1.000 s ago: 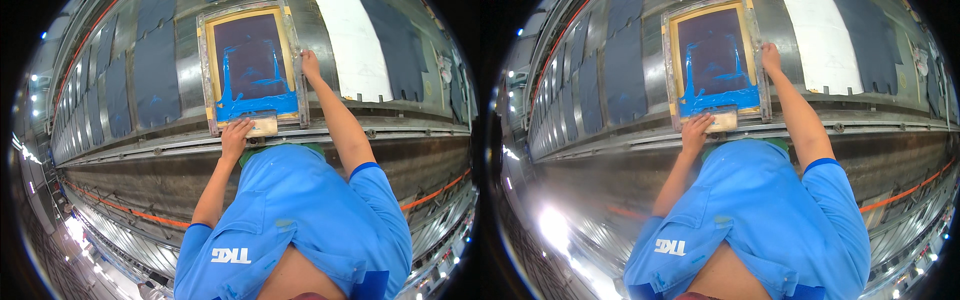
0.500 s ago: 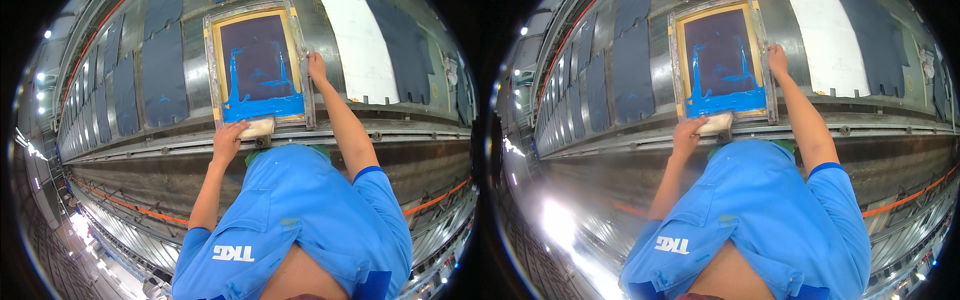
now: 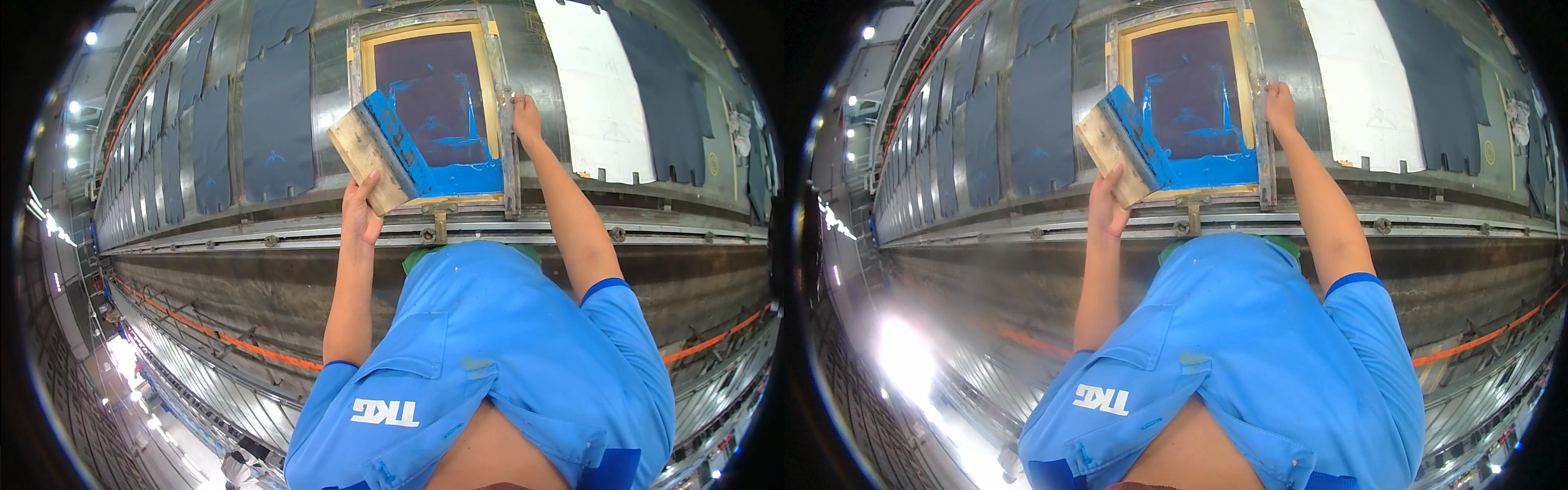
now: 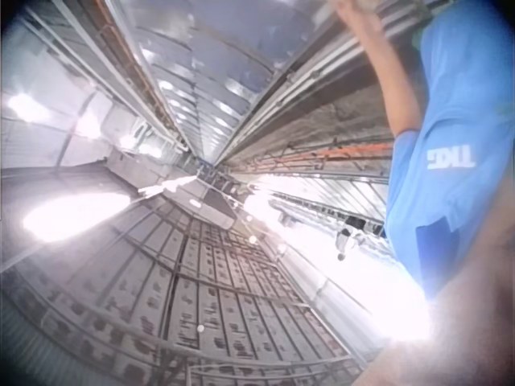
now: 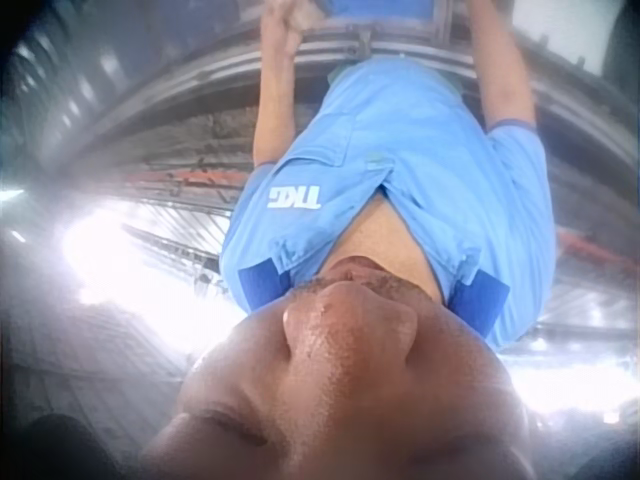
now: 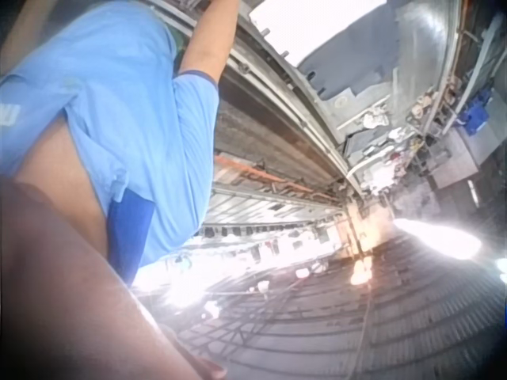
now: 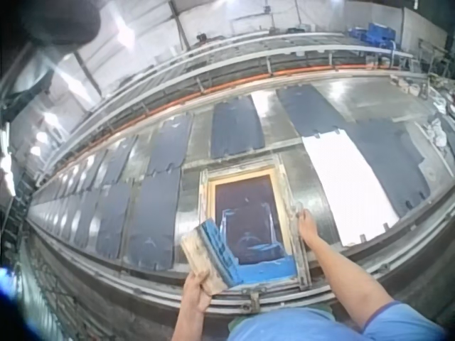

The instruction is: The person performs screen printing by applying blue ink to a mesh screen using a squeegee. They repeatedly pull the ink across the screen to saturate the mesh, then lift the screen to reveal a printed design on the fabric below. The person also moves the screen to a table to add more ink from a bottle before returning to the printing station.

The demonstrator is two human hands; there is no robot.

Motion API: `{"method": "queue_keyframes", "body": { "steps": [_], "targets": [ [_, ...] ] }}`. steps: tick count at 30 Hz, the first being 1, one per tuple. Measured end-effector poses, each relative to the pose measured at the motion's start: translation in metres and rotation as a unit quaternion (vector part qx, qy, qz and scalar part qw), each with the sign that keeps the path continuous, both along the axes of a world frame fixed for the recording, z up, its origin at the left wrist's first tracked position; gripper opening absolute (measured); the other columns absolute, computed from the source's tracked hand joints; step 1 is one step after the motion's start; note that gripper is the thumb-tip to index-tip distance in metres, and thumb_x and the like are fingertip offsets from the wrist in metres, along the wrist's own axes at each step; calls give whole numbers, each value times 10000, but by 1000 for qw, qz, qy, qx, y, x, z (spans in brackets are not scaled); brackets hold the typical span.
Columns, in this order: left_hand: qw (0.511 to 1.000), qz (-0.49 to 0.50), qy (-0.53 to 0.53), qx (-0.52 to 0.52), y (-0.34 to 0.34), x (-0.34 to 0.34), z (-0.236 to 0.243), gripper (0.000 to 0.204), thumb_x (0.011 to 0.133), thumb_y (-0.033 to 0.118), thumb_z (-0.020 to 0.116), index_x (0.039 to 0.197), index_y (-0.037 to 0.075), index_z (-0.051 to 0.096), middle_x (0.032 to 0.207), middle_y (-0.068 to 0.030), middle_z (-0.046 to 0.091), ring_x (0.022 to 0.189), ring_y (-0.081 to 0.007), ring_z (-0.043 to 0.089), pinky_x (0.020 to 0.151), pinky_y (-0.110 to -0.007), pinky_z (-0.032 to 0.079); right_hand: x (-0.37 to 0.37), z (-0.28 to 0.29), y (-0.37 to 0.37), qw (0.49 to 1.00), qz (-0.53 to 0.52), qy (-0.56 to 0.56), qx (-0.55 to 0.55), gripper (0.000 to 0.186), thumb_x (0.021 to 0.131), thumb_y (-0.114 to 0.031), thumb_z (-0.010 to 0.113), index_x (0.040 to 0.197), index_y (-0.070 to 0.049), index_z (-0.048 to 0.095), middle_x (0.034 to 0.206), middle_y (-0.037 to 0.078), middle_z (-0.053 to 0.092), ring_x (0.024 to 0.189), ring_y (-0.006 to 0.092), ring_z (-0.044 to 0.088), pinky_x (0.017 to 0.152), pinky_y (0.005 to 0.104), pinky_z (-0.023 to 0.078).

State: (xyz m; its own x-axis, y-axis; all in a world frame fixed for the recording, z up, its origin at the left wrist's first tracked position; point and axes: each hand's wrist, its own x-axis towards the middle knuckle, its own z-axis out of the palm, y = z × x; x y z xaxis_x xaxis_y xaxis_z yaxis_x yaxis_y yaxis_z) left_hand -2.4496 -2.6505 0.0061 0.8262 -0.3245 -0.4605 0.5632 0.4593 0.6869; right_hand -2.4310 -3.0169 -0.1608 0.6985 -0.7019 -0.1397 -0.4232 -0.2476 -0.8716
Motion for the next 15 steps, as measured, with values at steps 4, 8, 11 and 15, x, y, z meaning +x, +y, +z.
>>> {"method": "queue_keyframes", "body": {
  "steps": [4, 8, 11, 15],
  "targets": [
    [1000, -20, -6, -18, -16, -7, 24, 525, 973, 153, 594, 1432, 12, 381, 1359, -142, 546, 1242, -288, 553, 1064, -460, 457, 1, -3, -3, 1000, -7, 11, 13, 410, 1019, -378, 433, 1018, -24, 641, 1017, 219, 691, 1004, 414, 636, 877, 465, 473],
    [997, -11, 10, -73, -27, -11, 54, 496, 957, 114, 621, 1405, 46, 420, 1325, -109, 571, 1211, -247, 578, 1038, -431, 493, 0, -5, -3, 1000, -7, 11, 12, 412, 1018, -379, 437, 1008, -20, 638, 1016, 215, 693, 1001, 413, 637, 875, 464, 473],
    [994, -12, 25, -110, -30, -14, 68, 477, 952, 81, 623, 1389, 54, 435, 1300, -104, 588, 1196, -231, 592, 1024, -422, 515, 0, -4, -2, 1000, -3, 5, 9, 411, 1019, -377, 438, 1007, -17, 636, 1016, 211, 695, 999, 413, 638, 873, 465, 473],
    [988, -14, 24, -153, -32, -17, 81, 442, 962, 72, 600, 1374, 45, 442, 1292, -118, 596, 1191, -241, 604, 1018, -428, 528, 0, -2, -1, 1000, -2, 7, 0, 413, 1021, -376, 433, 1012, -16, 636, 1020, 208, 696, 1000, 413, 638, 872, 469, 472]
  ]
}}
